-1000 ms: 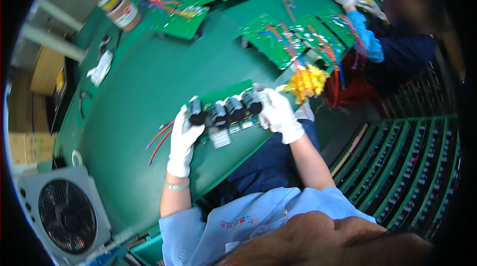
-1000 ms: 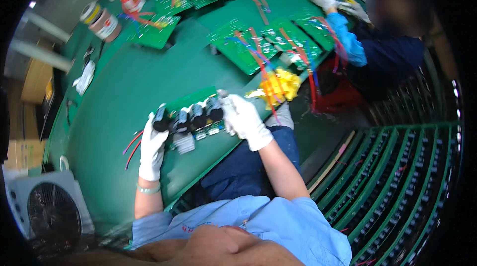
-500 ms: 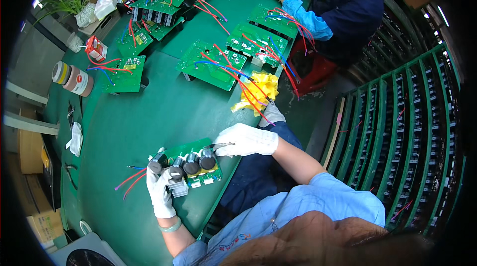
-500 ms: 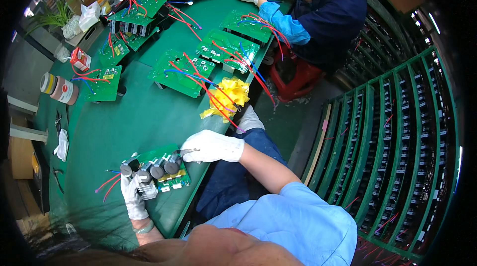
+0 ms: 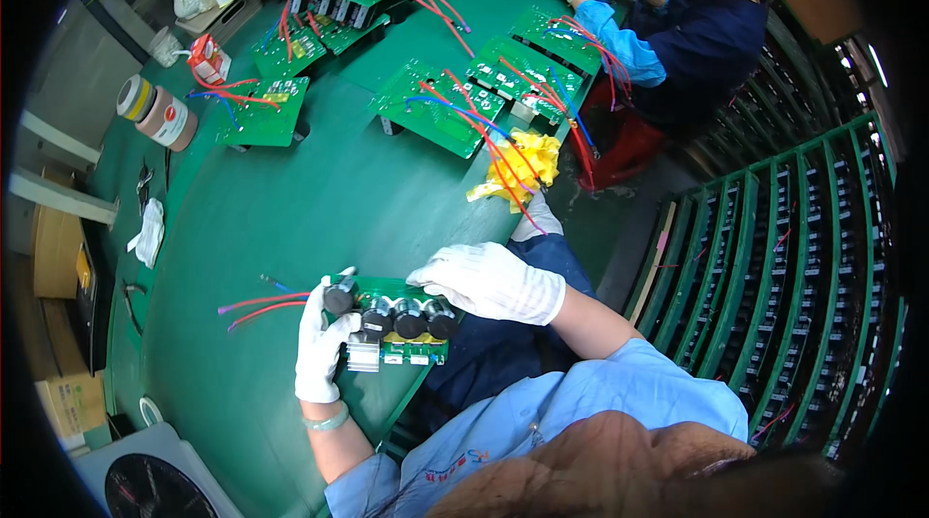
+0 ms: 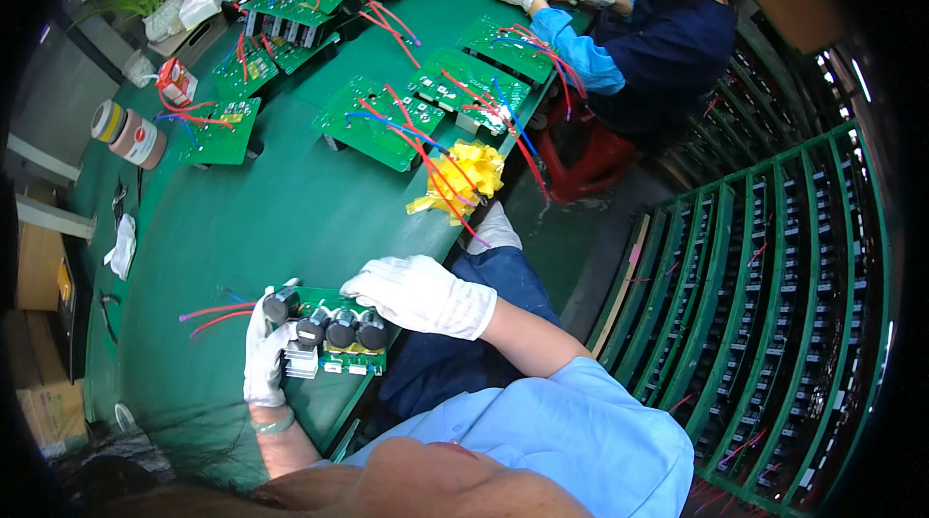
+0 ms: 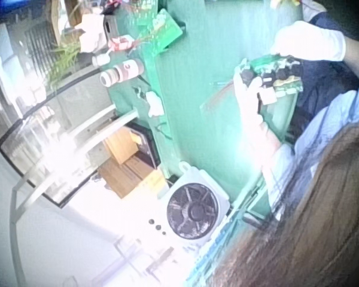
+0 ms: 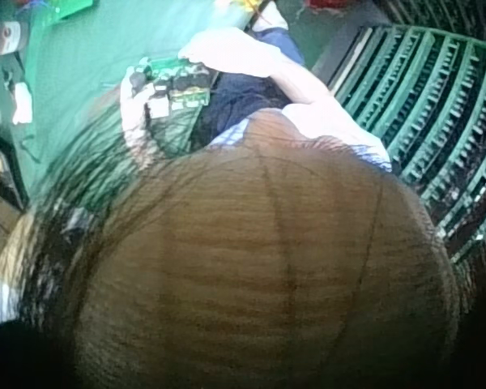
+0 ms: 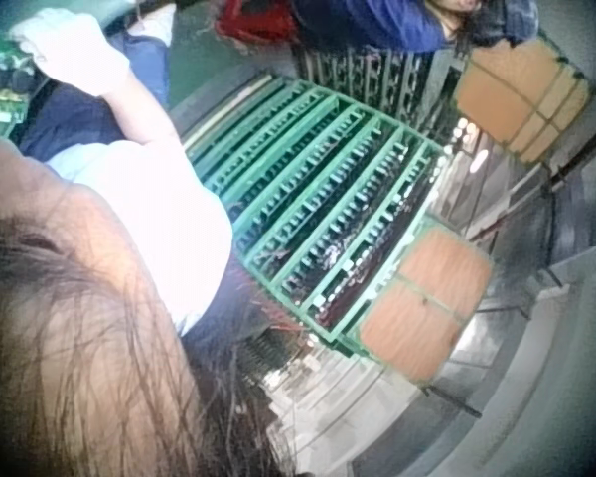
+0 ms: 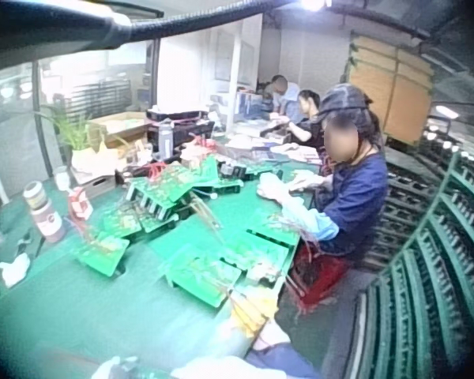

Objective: The person is assembling electronic circuit boards by inserting and adjusting large capacitors and wiring components.

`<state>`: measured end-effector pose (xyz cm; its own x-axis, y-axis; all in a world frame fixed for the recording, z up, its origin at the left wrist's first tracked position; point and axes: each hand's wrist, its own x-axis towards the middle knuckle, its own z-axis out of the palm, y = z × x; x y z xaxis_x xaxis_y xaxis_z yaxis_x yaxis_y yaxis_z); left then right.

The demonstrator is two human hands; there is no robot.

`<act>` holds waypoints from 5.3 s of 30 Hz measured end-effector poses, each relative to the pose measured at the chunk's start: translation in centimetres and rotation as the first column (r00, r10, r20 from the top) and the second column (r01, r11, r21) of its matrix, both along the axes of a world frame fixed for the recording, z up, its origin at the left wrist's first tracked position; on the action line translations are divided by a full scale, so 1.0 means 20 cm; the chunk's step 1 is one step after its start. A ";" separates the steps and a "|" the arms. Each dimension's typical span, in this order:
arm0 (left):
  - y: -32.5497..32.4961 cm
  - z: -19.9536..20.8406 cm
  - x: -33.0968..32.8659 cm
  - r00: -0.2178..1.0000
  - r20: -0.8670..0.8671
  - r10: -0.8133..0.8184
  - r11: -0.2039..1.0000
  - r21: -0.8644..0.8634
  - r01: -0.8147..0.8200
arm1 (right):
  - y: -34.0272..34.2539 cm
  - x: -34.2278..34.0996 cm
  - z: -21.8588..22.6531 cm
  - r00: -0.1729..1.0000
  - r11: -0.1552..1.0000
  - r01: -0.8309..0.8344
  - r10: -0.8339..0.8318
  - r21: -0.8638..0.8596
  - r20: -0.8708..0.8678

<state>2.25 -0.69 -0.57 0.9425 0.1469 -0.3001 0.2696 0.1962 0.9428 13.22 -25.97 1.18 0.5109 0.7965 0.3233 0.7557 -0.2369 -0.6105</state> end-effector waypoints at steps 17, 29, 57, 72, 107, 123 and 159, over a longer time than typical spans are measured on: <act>0.01 -0.04 0.00 0.980 -0.016 -0.198 0.944 0.266 0.195 | 0.12 -0.04 0.09 0.961 0.992 0.089 -0.063 -0.084 0.268; -0.05 0.04 0.03 0.989 0.016 -0.148 0.972 0.186 0.143 | 0.12 -0.03 0.07 0.949 0.988 0.034 0.015 -0.149 0.316; -0.06 0.03 0.02 0.994 0.029 -0.102 0.976 0.197 0.094 | 0.13 0.07 0.05 0.975 0.987 -0.129 0.143 -0.091 0.172; -0.06 0.05 0.02 0.996 0.013 -0.086 0.984 0.155 0.083 | 0.04 0.05 0.08 0.978 0.994 0.105 -0.101 -0.012 0.184; -0.12 -0.03 0.05 0.942 0.014 0.335 0.939 -0.092 -0.332 | 0.00 -0.04 -0.08 0.716 0.409 0.688 -0.242 0.600 -0.655; -0.10 -0.03 0.05 0.927 0.001 0.376 0.922 -0.099 -0.374 | -0.14 -0.25 -0.16 0.503 0.810 0.551 -0.130 0.201 -0.854; -0.07 -0.08 0.03 0.955 0.121 0.271 0.961 -0.098 -0.260 | -0.17 -0.17 -0.15 0.943 0.934 0.332 -0.325 0.129 -0.074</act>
